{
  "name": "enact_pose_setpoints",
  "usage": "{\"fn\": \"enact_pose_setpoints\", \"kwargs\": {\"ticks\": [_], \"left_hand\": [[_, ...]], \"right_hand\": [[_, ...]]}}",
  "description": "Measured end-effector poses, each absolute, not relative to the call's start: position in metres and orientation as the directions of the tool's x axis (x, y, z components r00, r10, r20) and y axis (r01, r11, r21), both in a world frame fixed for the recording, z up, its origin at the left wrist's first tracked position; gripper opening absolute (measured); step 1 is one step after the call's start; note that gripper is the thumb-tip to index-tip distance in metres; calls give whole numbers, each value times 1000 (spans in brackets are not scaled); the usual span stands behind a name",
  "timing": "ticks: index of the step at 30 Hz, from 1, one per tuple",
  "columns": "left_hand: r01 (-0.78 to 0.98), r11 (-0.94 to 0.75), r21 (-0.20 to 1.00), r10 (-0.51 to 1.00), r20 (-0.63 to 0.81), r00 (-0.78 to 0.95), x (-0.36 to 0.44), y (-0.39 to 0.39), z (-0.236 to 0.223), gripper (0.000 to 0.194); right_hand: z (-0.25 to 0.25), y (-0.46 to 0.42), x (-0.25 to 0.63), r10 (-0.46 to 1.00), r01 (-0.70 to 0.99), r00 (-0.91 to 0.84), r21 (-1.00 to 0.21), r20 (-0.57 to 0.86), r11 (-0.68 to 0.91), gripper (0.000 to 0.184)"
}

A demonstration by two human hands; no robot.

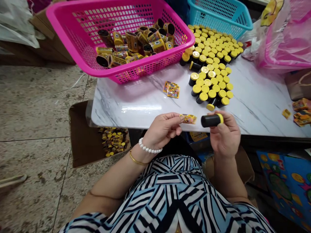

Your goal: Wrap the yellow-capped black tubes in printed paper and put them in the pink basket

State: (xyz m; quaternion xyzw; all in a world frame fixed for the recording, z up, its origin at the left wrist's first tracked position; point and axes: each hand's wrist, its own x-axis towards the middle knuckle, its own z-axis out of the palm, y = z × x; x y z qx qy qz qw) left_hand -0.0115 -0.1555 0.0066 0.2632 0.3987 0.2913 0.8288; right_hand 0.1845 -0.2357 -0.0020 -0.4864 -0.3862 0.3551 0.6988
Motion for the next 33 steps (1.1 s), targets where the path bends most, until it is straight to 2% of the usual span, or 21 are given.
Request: {"fn": "enact_pose_setpoints", "kwargs": {"ticks": [4, 10, 15, 18, 23, 28, 33], "left_hand": [[-329, 706, 627, 681, -476, 556, -8, -155, 8, 32], [-347, 720, 601, 665, -455, 592, -8, -155, 1, 32], [-463, 710, 531, 696, -429, 576, -4, -151, 0, 24], [-468, 723, 508, 683, -419, 599, -3, -150, 2, 19], [-417, 703, 577, 689, -407, 600, -6, -152, 0, 27], [-330, 684, 651, 683, -412, 603, -9, -154, -2, 38], [-343, 664, 665, 704, -400, 587, -12, -154, 1, 38]], "right_hand": [[-7, -231, 174, 899, -62, 379, -963, 220, 262, 27], [-9, -231, 171, 895, 38, 412, -984, 172, 171, 26], [-5, -239, 160, 897, 103, 354, -965, 264, 243, 25], [-4, -241, 161, 886, 153, 353, -952, 302, 264, 27], [2, -239, 165, 904, 183, 341, -961, 260, 207, 27], [-4, -237, 157, 855, 205, 357, -925, 376, 321, 30], [-14, -237, 157, 836, 226, 276, -877, 474, 423, 34]]}}
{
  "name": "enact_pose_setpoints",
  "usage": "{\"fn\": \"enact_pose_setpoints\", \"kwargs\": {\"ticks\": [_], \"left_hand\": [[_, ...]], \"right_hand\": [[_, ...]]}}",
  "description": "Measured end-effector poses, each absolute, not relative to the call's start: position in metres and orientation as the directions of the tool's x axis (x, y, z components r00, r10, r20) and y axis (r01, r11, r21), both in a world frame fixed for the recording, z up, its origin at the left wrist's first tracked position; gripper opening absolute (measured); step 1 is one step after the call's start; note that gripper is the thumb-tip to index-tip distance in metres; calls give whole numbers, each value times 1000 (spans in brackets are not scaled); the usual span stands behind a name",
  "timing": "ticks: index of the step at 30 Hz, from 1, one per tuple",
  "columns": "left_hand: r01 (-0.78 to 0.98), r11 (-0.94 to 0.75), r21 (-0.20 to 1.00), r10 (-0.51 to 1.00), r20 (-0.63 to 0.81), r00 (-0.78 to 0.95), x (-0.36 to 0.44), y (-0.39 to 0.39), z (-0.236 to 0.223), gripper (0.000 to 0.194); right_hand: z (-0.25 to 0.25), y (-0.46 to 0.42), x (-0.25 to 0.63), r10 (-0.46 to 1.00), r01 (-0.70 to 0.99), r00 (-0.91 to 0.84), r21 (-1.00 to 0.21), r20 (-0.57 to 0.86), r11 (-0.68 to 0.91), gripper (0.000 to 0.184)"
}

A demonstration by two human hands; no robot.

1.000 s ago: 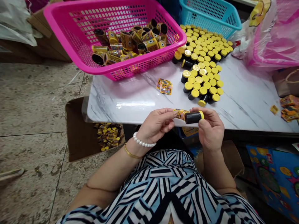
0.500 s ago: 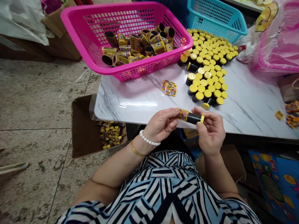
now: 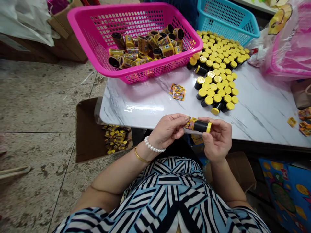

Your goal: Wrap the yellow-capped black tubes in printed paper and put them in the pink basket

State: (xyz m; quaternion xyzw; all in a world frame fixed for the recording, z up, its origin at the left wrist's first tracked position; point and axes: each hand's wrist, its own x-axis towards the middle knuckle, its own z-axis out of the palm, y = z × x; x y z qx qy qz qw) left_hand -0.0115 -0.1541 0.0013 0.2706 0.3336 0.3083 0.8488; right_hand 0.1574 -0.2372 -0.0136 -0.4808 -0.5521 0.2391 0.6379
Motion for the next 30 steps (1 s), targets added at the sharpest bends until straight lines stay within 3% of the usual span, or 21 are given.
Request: {"fn": "enact_pose_setpoints", "kwargs": {"ticks": [7, 11, 17, 22, 26, 30], "left_hand": [[-363, 618, 697, 746, -374, 551, -14, -148, 6, 36], [-359, 628, 691, 739, -385, 553, -10, -148, 2, 37], [-454, 679, 577, 721, -409, 560, -1, -150, 1, 39], [-463, 682, 566, 716, -390, 578, 1, -150, 2, 37], [-466, 684, 561, 716, -392, 577, 0, -150, 2, 34], [-485, 685, 544, 720, -406, 562, 2, -149, 1, 33]], "right_hand": [[-7, -232, 168, 848, 284, 295, -888, 439, 361, 28], [-10, -230, 159, 841, 203, 373, -918, 393, 340, 25], [-19, -226, 151, 831, 40, 510, -971, 222, 235, 32], [-10, -227, 157, 856, 167, 413, -949, 313, 267, 25], [0, -230, 164, 789, 326, 439, -895, 429, 305, 35], [8, -228, 167, 800, 105, 485, -932, 353, 347, 24]]}}
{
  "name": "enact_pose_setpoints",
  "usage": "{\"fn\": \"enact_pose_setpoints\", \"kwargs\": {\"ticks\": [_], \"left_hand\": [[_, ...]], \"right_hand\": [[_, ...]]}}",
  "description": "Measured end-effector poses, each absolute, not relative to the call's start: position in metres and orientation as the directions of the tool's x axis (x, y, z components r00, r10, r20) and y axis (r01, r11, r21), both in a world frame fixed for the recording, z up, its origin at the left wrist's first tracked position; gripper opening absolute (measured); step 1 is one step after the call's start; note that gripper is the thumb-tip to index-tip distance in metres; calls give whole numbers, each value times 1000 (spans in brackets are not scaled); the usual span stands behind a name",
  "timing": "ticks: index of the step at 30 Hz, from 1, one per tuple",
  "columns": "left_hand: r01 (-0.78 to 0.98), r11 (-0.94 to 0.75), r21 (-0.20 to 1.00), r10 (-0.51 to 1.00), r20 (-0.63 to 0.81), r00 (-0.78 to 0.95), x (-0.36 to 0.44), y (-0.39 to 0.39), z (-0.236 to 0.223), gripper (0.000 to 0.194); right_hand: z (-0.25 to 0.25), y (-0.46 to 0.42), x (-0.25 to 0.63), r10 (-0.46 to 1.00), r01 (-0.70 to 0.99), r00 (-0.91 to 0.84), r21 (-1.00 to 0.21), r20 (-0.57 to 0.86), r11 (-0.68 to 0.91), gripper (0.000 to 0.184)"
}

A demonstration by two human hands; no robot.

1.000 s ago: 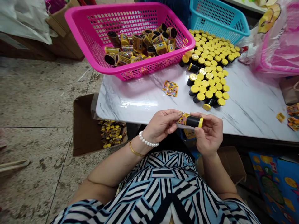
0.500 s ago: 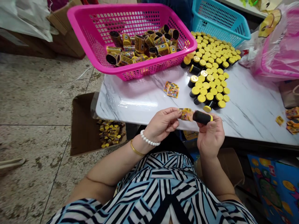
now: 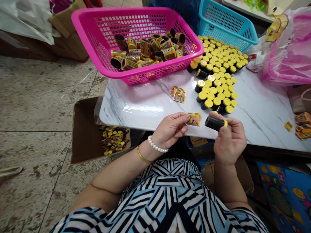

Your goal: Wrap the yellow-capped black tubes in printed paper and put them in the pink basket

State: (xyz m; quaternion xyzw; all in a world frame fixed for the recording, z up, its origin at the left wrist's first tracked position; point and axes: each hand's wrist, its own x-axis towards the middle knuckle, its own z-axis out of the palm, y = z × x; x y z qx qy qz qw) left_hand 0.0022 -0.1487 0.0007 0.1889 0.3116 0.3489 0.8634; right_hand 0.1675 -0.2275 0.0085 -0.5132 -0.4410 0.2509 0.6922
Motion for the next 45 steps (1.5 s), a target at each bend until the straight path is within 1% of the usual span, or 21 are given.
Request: {"fn": "enact_pose_setpoints", "kwargs": {"ticks": [2, 4, 8, 10, 15, 18, 20, 21, 22, 23, 24, 25, 27, 28, 30, 33, 35, 37, 39, 42, 45], "left_hand": [[-490, 693, 530, 714, -410, 567, 4, -148, 1, 32], [-493, 701, 515, 706, -403, 583, 6, -148, 2, 32], [-493, 720, 488, 680, -359, 639, 7, -146, 4, 31], [-485, 727, 486, 669, -342, 660, 7, -145, 3, 32], [-470, 711, 523, 684, -358, 636, 10, -146, -1, 36], [-440, 622, 647, 758, -359, 544, 10, -149, -2, 35], [-429, 444, 786, 874, -276, 399, 6, -149, -1, 39], [-416, 332, 847, 920, -193, 341, 4, -148, -1, 48], [-397, 235, 887, 939, -102, 329, 1, -147, -1, 58], [-377, 174, 909, 928, -24, 372, -2, -145, 0, 64], [-360, 158, 920, 893, 23, 450, -4, -143, 0, 63], [-343, 173, 923, 846, 39, 532, -6, -141, 0, 56], [-311, 226, 923, 771, 26, 637, -10, -138, 0, 38], [-304, 243, 921, 754, 18, 657, -10, -136, 0, 34], [-319, 255, 913, 740, 28, 672, -11, -134, -2, 37], [-344, 278, 897, 709, 50, 703, -11, -133, -5, 43], [-328, 276, 903, 703, 43, 709, -10, -133, -6, 39], [-303, 263, 916, 699, 36, 715, -11, -132, -7, 34], [-301, 243, 922, 701, 48, 712, -13, -130, -8, 38], [-269, 195, 943, 713, 52, 699, -19, -127, -8, 45], [-177, 89, 980, 737, 55, 673, -22, -125, -7, 36]], "right_hand": [[11, -224, 169, 833, -45, 474, -936, 287, 348, 23], [11, -219, 170, 880, -126, 424, -949, 213, 290, 25], [9, -213, 175, 927, -128, 363, -981, 89, 144, 27], [9, -214, 177, 925, -89, 370, -988, 84, 126, 28], [13, -221, 173, 891, 165, 374, -964, 258, 210, 30], [13, -223, 171, 883, 203, 328, -938, 335, 281, 32], [12, -222, 173, 858, 210, 326, -915, 398, 344, 33], [12, -221, 174, 843, 220, 324, -901, 430, 375, 33], [11, -220, 176, 831, 232, 316, -887, 458, 400, 32], [10, -219, 178, 825, 251, 299, -874, 479, 417, 32], [9, -217, 180, 826, 281, 269, -861, 494, 424, 32], [9, -217, 183, 833, 321, 227, -846, 505, 426, 32], [7, -215, 188, 850, 398, 120, -809, 512, 432, 34], [7, -215, 191, 854, 430, 68, -788, 516, 441, 35], [7, -215, 196, 849, 463, -4, -751, 529, 470, 34], [8, -215, 201, 831, 499, -41, -709, 555, 498, 34], [8, -213, 201, 809, 537, -111, -651, 577, 537, 37], [8, -211, 201, 771, 583, -195, -561, 606, 588, 42], [8, -209, 200, 727, 627, -236, -470, 645, 621, 48], [7, -208, 200, 683, 671, -260, -381, 682, 636, 57], [4, -209, 197, 676, 682, -262, -364, 689, 634, 59]]}}
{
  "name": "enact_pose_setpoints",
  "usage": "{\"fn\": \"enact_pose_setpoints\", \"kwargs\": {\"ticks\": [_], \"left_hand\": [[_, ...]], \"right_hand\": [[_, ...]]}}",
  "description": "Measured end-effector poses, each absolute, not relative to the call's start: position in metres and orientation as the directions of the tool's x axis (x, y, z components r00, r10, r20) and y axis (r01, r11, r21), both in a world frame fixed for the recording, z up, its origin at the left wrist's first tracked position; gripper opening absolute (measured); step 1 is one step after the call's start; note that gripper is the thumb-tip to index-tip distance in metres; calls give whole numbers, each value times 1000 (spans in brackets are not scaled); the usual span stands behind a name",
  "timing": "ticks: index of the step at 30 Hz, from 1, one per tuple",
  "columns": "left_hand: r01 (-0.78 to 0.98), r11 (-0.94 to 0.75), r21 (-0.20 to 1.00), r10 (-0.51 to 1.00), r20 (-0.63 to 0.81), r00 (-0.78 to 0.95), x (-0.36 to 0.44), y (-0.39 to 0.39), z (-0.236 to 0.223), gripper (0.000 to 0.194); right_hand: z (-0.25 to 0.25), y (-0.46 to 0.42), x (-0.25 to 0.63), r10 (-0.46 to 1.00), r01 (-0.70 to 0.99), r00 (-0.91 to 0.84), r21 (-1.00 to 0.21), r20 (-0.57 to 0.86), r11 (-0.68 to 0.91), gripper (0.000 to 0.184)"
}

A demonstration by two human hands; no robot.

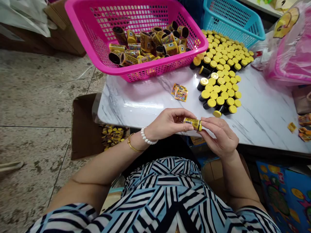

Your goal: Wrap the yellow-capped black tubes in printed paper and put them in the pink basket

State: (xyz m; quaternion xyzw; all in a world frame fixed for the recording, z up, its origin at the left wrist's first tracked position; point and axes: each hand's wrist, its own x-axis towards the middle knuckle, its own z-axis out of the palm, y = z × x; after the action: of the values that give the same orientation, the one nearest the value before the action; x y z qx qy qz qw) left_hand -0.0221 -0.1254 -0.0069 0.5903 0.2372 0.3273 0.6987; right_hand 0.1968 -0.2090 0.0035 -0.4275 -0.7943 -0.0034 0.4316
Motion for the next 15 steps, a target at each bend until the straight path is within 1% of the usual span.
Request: {"fn": "enact_pose_setpoints", "kwargs": {"ticks": [1, 2, 4, 5, 6, 7, 8, 10, 11, 12, 14, 15], "left_hand": [[-150, 26, 988, 755, 79, 651, -22, -125, -6, 33], [-123, -44, 991, 773, 112, 624, -21, -124, -5, 31], [-66, -150, 987, 796, 160, 584, -20, -122, -2, 29], [-45, -148, 988, 792, 146, 593, -19, -119, -1, 28], [-35, -104, 994, 776, 103, 622, -18, -117, -1, 28], [-32, -30, 999, 755, 44, 655, -17, -114, -1, 31], [-34, 56, 998, 727, -17, 686, -17, -112, -1, 35], [-39, 186, 982, 680, -100, 726, -16, -109, -3, 44], [-42, 211, 977, 671, -113, 733, -16, -108, -3, 47], [-51, 216, 975, 670, -110, 734, -16, -108, -4, 48], [-83, 202, 976, 677, -78, 732, -17, -107, -5, 48], [-102, 191, 976, 685, -58, 726, -18, -107, -6, 46]], "right_hand": [[1, -209, 195, 687, 681, -232, -389, 689, 620, 57], [-2, -208, 192, 714, 676, -178, -443, 677, 589, 52], [-9, -206, 187, 807, 622, -32, -621, 589, 478, 38], [-12, -205, 186, 857, 575, 32, -711, 514, 405, 30], [-14, -204, 184, 899, 527, 66, -780, 433, 337, 27], [-16, -203, 184, 926, 489, 72, -823, 369, 290, 31], [-16, -203, 183, 940, 467, 59, -842, 335, 271, 40], [-14, -202, 184, 938, 475, 20, -829, 346, 296, 55], [-12, -202, 184, 925, 497, 8, -805, 379, 325, 57], [-10, -201, 185, 906, 530, 1, -768, 424, 359, 54], [-6, -201, 187, 839, 626, -23, -646, 544, 436, 48], [-5, -200, 187, 795, 671, -60, -565, 603, 479, 51]]}}
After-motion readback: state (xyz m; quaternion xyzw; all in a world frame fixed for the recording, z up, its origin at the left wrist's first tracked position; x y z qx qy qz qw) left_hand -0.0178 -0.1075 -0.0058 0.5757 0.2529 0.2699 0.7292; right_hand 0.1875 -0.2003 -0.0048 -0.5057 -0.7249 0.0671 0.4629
